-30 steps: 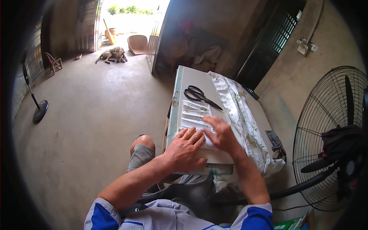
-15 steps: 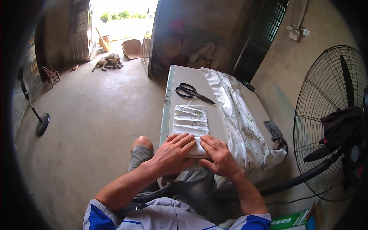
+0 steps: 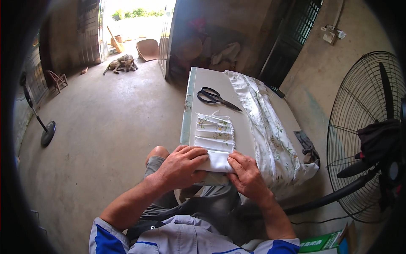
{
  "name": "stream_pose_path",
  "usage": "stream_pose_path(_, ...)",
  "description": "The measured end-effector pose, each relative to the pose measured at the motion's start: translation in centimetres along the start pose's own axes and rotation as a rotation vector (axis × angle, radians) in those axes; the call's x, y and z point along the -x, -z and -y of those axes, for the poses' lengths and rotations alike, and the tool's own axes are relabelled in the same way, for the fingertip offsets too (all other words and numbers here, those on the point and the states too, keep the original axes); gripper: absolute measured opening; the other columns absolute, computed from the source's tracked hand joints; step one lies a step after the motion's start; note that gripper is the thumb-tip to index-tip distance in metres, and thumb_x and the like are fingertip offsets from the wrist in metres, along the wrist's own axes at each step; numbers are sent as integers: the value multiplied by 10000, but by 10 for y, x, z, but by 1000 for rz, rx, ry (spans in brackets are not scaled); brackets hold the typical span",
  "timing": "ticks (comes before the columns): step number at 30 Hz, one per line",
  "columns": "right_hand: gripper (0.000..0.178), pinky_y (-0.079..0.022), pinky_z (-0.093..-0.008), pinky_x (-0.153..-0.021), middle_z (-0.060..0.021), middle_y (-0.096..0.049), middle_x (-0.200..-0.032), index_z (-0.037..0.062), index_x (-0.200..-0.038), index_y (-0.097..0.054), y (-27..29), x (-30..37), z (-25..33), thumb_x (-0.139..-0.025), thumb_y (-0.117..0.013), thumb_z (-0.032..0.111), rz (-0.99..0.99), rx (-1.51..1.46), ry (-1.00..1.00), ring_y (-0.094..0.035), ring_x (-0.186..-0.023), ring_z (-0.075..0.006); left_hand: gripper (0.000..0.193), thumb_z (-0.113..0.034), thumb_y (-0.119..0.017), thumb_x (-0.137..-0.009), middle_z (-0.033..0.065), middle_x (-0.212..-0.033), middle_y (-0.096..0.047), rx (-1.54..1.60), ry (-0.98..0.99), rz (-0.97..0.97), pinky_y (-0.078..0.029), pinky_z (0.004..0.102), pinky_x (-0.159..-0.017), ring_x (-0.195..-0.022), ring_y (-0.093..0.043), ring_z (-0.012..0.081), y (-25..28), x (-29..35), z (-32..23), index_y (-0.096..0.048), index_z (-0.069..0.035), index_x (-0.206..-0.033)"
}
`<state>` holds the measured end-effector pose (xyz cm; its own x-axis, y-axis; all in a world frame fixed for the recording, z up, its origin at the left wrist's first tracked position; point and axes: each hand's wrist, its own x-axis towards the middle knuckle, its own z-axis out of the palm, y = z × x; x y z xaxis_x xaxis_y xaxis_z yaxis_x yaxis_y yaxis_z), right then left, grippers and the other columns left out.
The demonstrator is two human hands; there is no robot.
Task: The person folds a piece of floral patterned fabric around a white board, places the folded piece into a plastic bag, and then uses a pair of shears to cut along the edge of a long strip of the same fabric.
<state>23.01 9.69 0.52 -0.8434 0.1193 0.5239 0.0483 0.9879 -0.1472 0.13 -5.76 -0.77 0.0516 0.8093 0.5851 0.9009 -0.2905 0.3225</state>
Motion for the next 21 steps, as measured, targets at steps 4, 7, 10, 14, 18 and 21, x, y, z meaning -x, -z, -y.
stream_pose_path(4, 544, -432, -467, -1061, -181, -608, -1334, -37, -1323, -590, -1, -1, 0, -822, -768, 76, -10, 49, 16, -581, -1271, -343, 468, -183, -827, -750, 92, -1248, -677, 37, -11, 6, -490, 453, -1019, -1187, -644, 316, 5, -2, 4, -673, -85, -1181)
stream_pose_path(7, 550, -436, -469, -1051, -190, -617, -1325, -34, -1345, -567, -2, -1, -2, -835, -748, 59, -25, 33, -3, -589, -1259, -344, 467, -163, -830, -744, 104, -1227, -683, 43, 8, -24, -499, 458, -1009, -1160, -656, 311, 4, -3, 3, -675, -92, -1179)
stream_pose_path(10, 540, -439, -471, -1041, -197, -627, -1307, -30, -1354, -555, -4, -2, -5, -844, -721, 33, -47, 0, -38, -603, -1221, -359, 435, -133, -815, -757, 121, -1164, -705, 5, 18, -76, -525, 451, -970, -1110, -678, 319, 1, -3, 5, -679, -84, -1167)
stream_pose_path(14, 512, -446, -472, -1016, -191, -646, -1262, -25, -1351, -550, -8, -6, -8, -857, -682, 4, -72, -26, -92, -619, -1144, -379, 414, -99, -795, -762, 138, -1094, -723, 13, 33, -119, -548, 443, -925, -1046, -697, 333, -1, -7, 10, -681, -62, -1158)
stream_pose_path(18, 462, -466, -470, -1001, -163, -671, -1224, 5, -1343, -559, -14, -9, -14, -896, -675, 28, -96, -20, -127, -629, -1130, -386, 409, -81, -782, -759, 146, -1034, -733, 13, 90, -147, -563, 445, -885, -991, -699, 338, -1, -12, 12, -677, -36, -1152)
stream_pose_path(21, 438, -491, -463, -960, -161, -673, -1209, -9, -1349, -548, -18, -11, -17, -930, -656, 60, -145, -39, -165, -636, -1085, -390, 399, -86, -778, -764, 155, -1012, -733, -5, 122, -173, -567, 451, -866, -968, -696, 344, -4, -15, 17, -675, -28, -1144)
